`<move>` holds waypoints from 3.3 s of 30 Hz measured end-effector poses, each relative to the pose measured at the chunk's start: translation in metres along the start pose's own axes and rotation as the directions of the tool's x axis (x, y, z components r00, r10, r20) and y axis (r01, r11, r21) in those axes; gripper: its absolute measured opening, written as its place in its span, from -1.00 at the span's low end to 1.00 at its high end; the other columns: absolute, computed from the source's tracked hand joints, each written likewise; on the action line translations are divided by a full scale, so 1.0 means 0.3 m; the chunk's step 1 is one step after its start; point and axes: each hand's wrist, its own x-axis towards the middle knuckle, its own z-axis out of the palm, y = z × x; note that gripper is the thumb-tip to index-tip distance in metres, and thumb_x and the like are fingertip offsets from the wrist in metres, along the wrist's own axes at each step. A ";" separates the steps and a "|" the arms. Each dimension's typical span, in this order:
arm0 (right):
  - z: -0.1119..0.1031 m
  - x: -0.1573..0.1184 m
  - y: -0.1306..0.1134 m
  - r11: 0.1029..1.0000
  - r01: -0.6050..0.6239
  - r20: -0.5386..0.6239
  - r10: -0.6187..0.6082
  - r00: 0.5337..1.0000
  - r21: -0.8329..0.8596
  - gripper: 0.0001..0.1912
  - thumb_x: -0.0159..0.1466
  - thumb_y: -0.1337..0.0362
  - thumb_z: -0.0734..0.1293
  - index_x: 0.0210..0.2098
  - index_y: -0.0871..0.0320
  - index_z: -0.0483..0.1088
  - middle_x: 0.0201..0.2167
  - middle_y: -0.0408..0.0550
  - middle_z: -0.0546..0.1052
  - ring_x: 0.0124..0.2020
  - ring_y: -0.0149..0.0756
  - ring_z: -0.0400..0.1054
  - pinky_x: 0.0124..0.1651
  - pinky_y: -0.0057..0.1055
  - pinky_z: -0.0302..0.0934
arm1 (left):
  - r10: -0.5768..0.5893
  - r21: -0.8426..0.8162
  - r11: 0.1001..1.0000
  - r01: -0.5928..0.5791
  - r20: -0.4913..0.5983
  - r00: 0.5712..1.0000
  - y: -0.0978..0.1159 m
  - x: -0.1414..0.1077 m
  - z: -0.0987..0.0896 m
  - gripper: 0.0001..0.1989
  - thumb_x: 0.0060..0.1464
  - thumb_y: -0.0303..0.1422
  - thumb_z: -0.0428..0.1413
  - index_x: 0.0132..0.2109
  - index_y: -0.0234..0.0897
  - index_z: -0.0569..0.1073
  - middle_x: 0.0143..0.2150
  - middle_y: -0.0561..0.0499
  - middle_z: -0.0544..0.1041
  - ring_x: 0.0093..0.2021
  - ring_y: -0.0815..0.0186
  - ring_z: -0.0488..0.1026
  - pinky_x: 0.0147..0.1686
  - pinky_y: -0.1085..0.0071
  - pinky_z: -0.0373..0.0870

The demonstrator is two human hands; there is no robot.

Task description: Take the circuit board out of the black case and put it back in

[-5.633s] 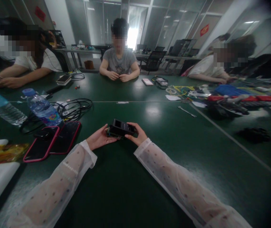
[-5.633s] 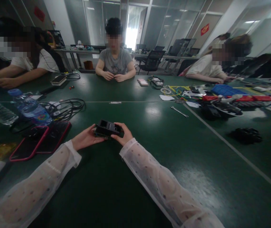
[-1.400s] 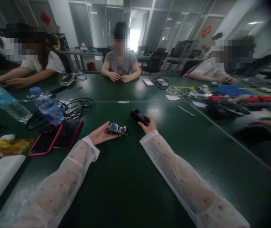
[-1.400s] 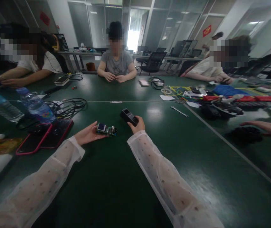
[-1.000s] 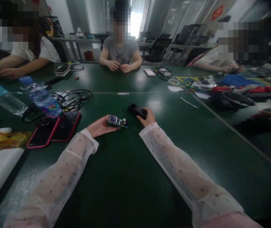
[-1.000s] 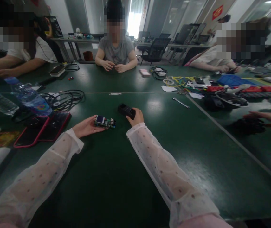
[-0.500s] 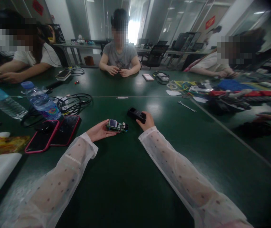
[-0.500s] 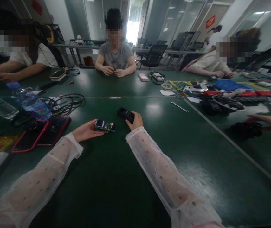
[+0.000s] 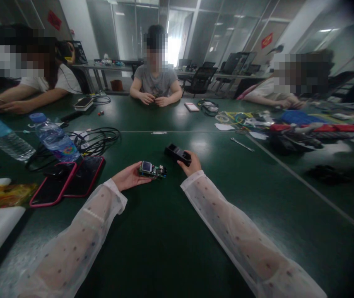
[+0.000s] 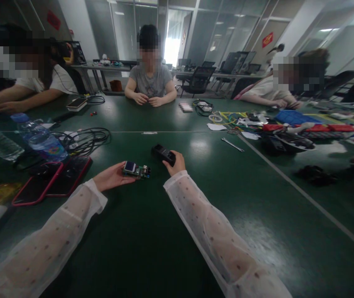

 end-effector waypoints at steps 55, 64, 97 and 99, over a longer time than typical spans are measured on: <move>0.094 -0.123 -0.228 0.974 0.149 0.413 -0.209 0.886 0.172 -0.39 0.07 0.27 0.48 0.08 0.06 0.25 0.01 0.03 0.43 0.06 -0.13 0.36 0.09 -0.08 0.27 | 0.162 0.014 0.987 -0.161 -0.030 0.986 -0.019 -0.005 0.001 -0.56 0.10 -0.46 0.19 0.12 -0.42 0.33 0.08 -0.32 0.45 0.12 0.00 0.41 0.14 0.05 0.34; 0.090 -0.123 -0.229 0.977 0.096 0.441 -0.172 0.881 0.190 -0.38 0.08 0.26 0.47 0.10 0.09 0.23 0.05 0.04 0.42 0.10 -0.13 0.34 0.16 -0.07 0.22 | 0.122 -0.019 0.992 -0.123 -0.050 0.991 -0.012 -0.012 0.020 -0.46 0.13 -0.38 0.18 0.21 -0.44 0.24 0.14 -0.38 0.39 0.16 -0.03 0.37 0.14 0.07 0.34; 0.003 -0.002 -0.127 0.924 -0.097 0.134 0.050 0.990 0.370 -0.35 0.05 0.00 0.46 0.04 0.10 0.26 -0.01 0.09 0.46 0.03 -0.07 0.39 0.07 -0.07 0.30 | 0.058 -0.066 0.996 -0.058 -0.001 0.998 -0.003 0.005 0.008 -0.34 0.22 -0.11 0.05 0.26 -0.52 0.15 0.14 -0.44 0.36 0.13 -0.05 0.41 0.07 0.22 0.40; -0.019 0.023 -0.080 0.960 -0.083 0.008 0.084 0.996 0.267 -0.34 0.02 -0.02 0.46 0.03 0.12 0.28 -0.03 0.10 0.46 -0.01 -0.04 0.40 0.02 -0.04 0.33 | 0.052 -0.086 0.995 -0.051 0.009 0.999 -0.001 0.003 0.006 -0.34 0.22 -0.12 0.06 0.28 -0.50 0.11 0.17 -0.44 0.33 0.15 -0.04 0.39 0.08 0.20 0.40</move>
